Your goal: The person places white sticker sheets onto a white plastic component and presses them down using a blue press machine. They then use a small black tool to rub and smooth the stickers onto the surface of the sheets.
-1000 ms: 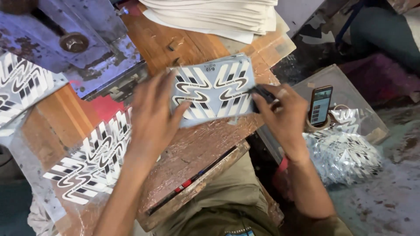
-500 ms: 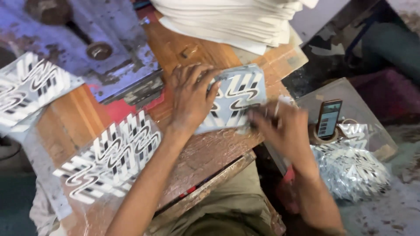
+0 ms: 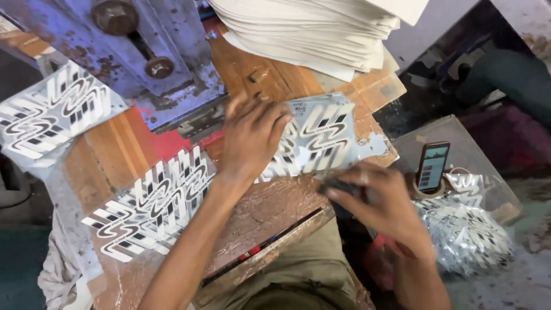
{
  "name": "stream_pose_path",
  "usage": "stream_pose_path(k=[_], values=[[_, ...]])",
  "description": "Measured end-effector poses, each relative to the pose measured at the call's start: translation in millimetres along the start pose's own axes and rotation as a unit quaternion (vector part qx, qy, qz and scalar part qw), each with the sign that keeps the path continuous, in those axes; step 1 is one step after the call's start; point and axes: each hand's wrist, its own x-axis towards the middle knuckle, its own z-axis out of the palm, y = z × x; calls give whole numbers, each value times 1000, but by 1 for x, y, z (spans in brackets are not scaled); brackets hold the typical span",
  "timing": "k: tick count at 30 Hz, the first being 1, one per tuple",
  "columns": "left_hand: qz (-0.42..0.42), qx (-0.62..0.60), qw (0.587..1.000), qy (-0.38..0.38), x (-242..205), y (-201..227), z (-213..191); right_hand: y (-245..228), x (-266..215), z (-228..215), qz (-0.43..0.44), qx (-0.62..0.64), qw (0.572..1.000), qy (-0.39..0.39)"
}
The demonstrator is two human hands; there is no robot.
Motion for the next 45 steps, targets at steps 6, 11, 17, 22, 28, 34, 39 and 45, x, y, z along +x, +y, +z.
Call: stream_pose_path(k=[6, 11, 17, 22, 28, 34, 39, 45], values=[[-254, -177, 944, -117, -28, -8, -146, 65, -74, 13, 186, 154, 969, -49], [-353, -151, 914, -131, -88, -31, -199, 135, -101, 40, 222, 232, 947, 11], [-341, -153, 920, -119, -124, -53, -212, 101, -74, 46, 206, 238, 947, 71], [-347, -137, 920, -117, -131, -61, -210, 87, -77, 42, 236, 153, 955, 91], [-363, -146, 908, -148, -134, -67, -203, 85, -82, 44, 186, 249, 942, 128], [-370, -158, 901, -162, -135, -71, -197, 82, -82, 45, 171, 281, 935, 134], [-405, -145, 882, -194, -138, -79, -190, 82, -82, 46, 193, 248, 943, 112], [-358, -162, 903, -174, -155, -95, -175, 128, -97, 39, 166, 112, 977, 69]])
